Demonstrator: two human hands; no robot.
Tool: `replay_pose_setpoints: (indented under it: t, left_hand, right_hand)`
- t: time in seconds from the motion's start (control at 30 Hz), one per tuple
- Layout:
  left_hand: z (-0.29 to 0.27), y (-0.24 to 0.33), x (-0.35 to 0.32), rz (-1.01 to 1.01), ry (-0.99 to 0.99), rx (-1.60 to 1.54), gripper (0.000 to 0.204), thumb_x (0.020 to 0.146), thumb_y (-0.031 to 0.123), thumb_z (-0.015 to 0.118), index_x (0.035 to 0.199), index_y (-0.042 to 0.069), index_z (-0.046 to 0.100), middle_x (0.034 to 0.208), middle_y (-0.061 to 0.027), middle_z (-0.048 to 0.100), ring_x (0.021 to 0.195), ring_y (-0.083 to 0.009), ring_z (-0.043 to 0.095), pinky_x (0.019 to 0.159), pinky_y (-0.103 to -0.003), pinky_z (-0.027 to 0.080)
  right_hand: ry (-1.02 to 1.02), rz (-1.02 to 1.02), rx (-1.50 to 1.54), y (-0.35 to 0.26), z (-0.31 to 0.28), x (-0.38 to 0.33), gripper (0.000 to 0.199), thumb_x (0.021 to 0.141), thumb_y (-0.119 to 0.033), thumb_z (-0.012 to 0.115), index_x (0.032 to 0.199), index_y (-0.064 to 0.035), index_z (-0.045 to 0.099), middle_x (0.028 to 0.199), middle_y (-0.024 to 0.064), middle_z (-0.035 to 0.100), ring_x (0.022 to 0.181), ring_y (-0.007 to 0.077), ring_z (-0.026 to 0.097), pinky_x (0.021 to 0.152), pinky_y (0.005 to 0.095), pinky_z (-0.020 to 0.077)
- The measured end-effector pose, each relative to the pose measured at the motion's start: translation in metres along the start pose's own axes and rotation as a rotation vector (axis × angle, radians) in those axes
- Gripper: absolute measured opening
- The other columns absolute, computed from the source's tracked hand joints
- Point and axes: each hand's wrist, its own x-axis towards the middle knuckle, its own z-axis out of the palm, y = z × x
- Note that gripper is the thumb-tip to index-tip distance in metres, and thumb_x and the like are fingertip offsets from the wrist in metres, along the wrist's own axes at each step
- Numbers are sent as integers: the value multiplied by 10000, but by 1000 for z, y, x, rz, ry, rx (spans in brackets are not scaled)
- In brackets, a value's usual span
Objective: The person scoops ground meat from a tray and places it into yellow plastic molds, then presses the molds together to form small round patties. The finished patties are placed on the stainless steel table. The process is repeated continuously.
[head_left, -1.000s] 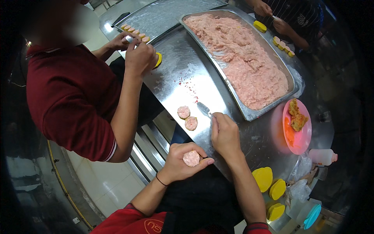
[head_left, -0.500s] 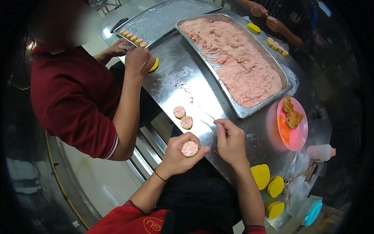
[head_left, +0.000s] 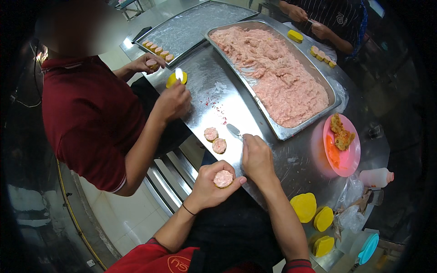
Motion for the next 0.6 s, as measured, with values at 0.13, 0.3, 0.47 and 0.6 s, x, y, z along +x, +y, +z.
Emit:
replay_pose_setpoints:
  t: [0.13,0.3,0.47,0.6]
  left_hand:
    - [2,-1,0,-13,-1,-10,237,888,114,886,827,54,665,727,11,673,665,-59,590,624,-253,479]
    - [3,0,-2,-17,-8,-23,240,890,120,886,830,56,663,726,17,666,666,-54,582,624,-250,475]
    - [1,-2,-2,-33,-8,-29,243,889,122,888,827,56,663,730,15,667,667,-55,582,623,-250,476]
    - [2,-3,-1,7,2,-7,260,896,162,885,842,46,659,686,-36,645,612,-110,602,596,-291,483]
  right_hand:
    - [37,-2,36,0,-2,1,152,998,-57,601,1110,18,673,919,246,674,873,461,688,771,539,558]
    - [-32,1,4,-2,1,3,170,1004,-69,595,1119,20,682,937,254,683,878,466,691,768,538,559]
    - [4,34,55,-2,0,5,181,1015,-69,577,1118,28,688,943,274,700,888,476,700,787,550,556]
    - [29,94,198,-1,-9,7,199,1029,-68,554,1100,47,700,963,305,726,910,485,720,815,546,560]
